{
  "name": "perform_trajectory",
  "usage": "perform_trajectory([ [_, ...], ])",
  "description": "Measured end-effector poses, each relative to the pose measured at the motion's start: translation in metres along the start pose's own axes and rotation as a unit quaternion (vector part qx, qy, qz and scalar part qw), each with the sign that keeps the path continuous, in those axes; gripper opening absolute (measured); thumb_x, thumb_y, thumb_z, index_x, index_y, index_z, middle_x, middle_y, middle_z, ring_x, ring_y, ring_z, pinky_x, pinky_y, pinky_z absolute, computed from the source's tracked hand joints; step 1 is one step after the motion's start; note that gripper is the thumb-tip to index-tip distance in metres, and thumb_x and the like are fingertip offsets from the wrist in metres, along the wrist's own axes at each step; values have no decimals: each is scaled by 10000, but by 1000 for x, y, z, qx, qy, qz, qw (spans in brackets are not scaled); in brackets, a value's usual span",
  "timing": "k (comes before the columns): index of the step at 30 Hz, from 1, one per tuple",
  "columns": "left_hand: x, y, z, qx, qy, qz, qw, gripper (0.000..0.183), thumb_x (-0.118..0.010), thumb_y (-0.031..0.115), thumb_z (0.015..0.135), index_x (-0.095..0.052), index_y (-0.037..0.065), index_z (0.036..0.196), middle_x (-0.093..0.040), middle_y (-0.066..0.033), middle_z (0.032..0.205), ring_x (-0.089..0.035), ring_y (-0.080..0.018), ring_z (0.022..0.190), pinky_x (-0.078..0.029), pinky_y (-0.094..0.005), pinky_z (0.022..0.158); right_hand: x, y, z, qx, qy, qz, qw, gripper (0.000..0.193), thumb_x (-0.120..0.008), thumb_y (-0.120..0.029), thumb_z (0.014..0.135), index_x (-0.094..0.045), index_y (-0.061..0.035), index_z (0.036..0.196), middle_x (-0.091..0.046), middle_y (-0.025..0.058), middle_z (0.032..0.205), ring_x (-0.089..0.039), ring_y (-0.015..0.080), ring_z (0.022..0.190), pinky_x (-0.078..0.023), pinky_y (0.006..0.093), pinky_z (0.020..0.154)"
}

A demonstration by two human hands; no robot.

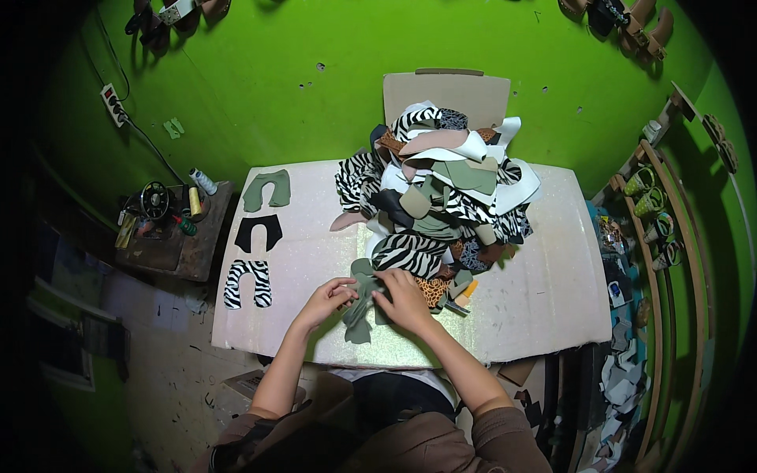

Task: Organize and sort various patterned and solid-colored shoe component pieces on a work surface.

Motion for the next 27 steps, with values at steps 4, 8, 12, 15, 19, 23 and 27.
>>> perform_trajectory([
  [4, 2, -11, 7, -41, 19, 98, 994, 397, -585, 139, 859, -486, 3, 1218, -605, -73, 975, -556, -106, 811, -445, -221, 768, -20, -6, -3, 61, -56, -36, 996, 342, -607, -173, 786, -557, -48, 1101, -520, 113, 1088, -482, 282, 1056, -410, 373, 892],
  [8, 1, -18, 6, -84, 96, 361, 924, 449, -634, 175, 792, -499, 10, 1188, -581, -119, 1003, -566, -228, 879, -448, -312, 814, -37, 0, -5, 104, -52, -116, 986, 411, -618, -99, 734, -542, -62, 1137, -500, 112, 1131, -463, 285, 1068, -407, 371, 895],
  [12, 4, -24, -5, -122, 214, 513, 822, 439, -644, 187, 745, -535, 52, 1148, -533, -134, 1038, -513, -313, 991, -398, -415, 858, -43, 5, -3, 110, -50, -125, 985, 432, -614, -93, 727, -534, -59, 1150, -500, 114, 1136, -461, 288, 1072, -408, 375, 893],
  [15, 9, -30, -5, -130, 242, 533, 800, 402, -645, 176, 745, -551, 57, 1117, -536, -117, 1023, -512, -292, 983, -394, -407, 831, -46, 3, 0, 117, -54, -145, 981, 456, -615, -87, 716, -526, -48, 1161, -501, 108, 1158, -461, 280, 1084, -408, 377, 891],
  [19, 4, -28, -5, -149, 243, 556, 781, 281, -632, 147, 752, -573, 52, 1011, -529, -95, 1001, -502, -280, 974, -386, -402, 813, -54, -4, 4, 160, -31, -170, 972, 377, -536, -117, 755, -545, -49, 1126, -541, 82, 1103, -479, 243, 1077, -392, 353, 889],
  [23, -1, -24, -8, -199, 243, 549, 775, 218, -622, 144, 763, -566, 47, 950, -569, -116, 954, -542, -301, 921, -410, -406, 783, -69, -11, 5, 216, -22, -208, 954, 317, -477, -146, 782, -563, -65, 1076, -560, 56, 1040, -502, 210, 1027, -388, 331, 846],
  [27, 1, -19, -11, -151, 210, 405, 877, 187, -573, 164, 827, -540, 48, 971, -618, -173, 845, -593, -358, 776, -455, -424, 674, -67, -9, 10, 189, -68, -200, 959, 158, -521, -147, 742, -590, -75, 865, -541, 50, 884, -509, 216, 918, -381, 339, 786],
])
Point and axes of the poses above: each hand's wrist, its own z-axis towards the middle knuckle, its own x-axis out of the back of the hand, y = z × x, the point moved 6 cm from there along z, towards the middle knuckle
